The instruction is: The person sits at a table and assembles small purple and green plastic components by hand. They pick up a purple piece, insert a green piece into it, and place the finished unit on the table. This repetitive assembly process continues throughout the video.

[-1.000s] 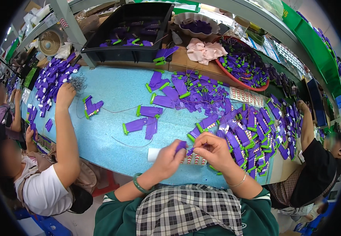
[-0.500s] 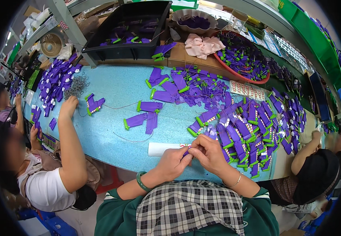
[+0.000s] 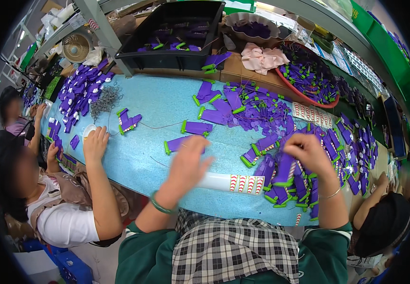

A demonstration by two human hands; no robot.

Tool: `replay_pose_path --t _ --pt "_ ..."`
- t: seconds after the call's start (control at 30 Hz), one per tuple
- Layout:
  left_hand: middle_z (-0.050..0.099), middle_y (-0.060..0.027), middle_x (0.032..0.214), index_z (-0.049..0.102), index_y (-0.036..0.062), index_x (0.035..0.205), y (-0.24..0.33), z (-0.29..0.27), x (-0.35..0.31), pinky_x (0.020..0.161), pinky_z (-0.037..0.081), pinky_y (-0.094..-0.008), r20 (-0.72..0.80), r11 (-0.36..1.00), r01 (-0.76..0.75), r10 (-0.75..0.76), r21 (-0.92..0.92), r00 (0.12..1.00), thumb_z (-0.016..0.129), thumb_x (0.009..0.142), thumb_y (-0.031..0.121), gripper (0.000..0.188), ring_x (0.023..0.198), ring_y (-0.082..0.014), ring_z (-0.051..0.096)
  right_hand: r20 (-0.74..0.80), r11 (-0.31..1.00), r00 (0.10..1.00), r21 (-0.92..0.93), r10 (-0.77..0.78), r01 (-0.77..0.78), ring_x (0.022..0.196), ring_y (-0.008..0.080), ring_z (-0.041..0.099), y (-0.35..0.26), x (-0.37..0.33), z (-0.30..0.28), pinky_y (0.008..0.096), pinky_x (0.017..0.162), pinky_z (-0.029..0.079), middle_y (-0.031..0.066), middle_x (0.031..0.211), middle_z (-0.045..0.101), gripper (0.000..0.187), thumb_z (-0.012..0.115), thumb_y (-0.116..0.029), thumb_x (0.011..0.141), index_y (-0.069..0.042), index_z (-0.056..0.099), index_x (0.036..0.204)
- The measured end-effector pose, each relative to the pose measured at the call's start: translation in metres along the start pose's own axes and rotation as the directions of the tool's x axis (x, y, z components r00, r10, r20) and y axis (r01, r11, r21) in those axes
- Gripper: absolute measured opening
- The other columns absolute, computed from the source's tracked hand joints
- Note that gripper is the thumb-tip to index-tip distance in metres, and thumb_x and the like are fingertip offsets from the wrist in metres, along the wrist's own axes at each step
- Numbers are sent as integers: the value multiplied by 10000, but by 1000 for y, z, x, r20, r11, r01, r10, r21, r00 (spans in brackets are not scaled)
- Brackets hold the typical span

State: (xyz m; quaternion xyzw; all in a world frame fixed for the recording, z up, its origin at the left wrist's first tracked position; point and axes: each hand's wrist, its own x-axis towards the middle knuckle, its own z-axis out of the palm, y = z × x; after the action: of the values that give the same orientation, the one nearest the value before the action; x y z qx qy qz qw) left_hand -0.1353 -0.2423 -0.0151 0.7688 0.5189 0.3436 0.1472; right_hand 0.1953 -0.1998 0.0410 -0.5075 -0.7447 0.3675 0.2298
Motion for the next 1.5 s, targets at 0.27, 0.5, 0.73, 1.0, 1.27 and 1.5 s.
replay_pose_path --t 0.27,0.5,0.73,1.0,1.27,1.5 --pt "556 -143 908 567 27 830 -55 -33 0 781 451 -429 64 919 218 -252 328 966 757 673 89 254 924 -340 549 -54 806 946 -541 -319 241 843 252 580 -20 -18 63 373 683 501 63 853 571 209 722 -196 705 -86 652 869" --pt "604 -175 868 466 -14 951 -3 -37 -27 594 497 -333 -345 949 102 -206 -298 916 506 931 68 94 676 -265 616 -15 796 950 -549 -312 252 832 208 530 -24 -18 145 353 684 422 25 796 539 133 663 -194 723 -114 648 828" --pt "568 -122 912 358 18 1147 39 11 -43 577 555 -296 281 207 384 -399 -900 873 371 997 144 197 760 -187 618 -73 829 923 -469 -378 303 818 179 558 -15 -21 157 339 683 415 -9 809 590 117 684 -146 725 -118 663 837" --pt "564 -69 939 436 15 1186 19 51 -57 678 551 -270 476 206 567 -362 -797 801 462 969 112 239 815 -132 582 -111 820 878 -427 -466 381 816 173 568 -6 -18 160 330 678 400 -12 830 610 105 666 -97 697 -115 640 797" --pt "627 -43 799 619 -24 959 30 41 -50 615 499 -232 451 576 544 -313 -610 836 652 868 82 143 697 -99 588 -107 958 952 -12 -288 288 880 271 567 -23 -18 128 373 757 437 66 904 613 188 699 -58 733 -61 603 896" --pt "639 -54 758 634 -8 902 42 33 -38 538 473 -238 460 133 529 -349 -838 817 644 879 111 122 684 -113 600 -257 937 957 283 -133 206 914 229 590 -55 -23 117 332 740 461 64 951 624 213 693 -93 794 -33 588 969"
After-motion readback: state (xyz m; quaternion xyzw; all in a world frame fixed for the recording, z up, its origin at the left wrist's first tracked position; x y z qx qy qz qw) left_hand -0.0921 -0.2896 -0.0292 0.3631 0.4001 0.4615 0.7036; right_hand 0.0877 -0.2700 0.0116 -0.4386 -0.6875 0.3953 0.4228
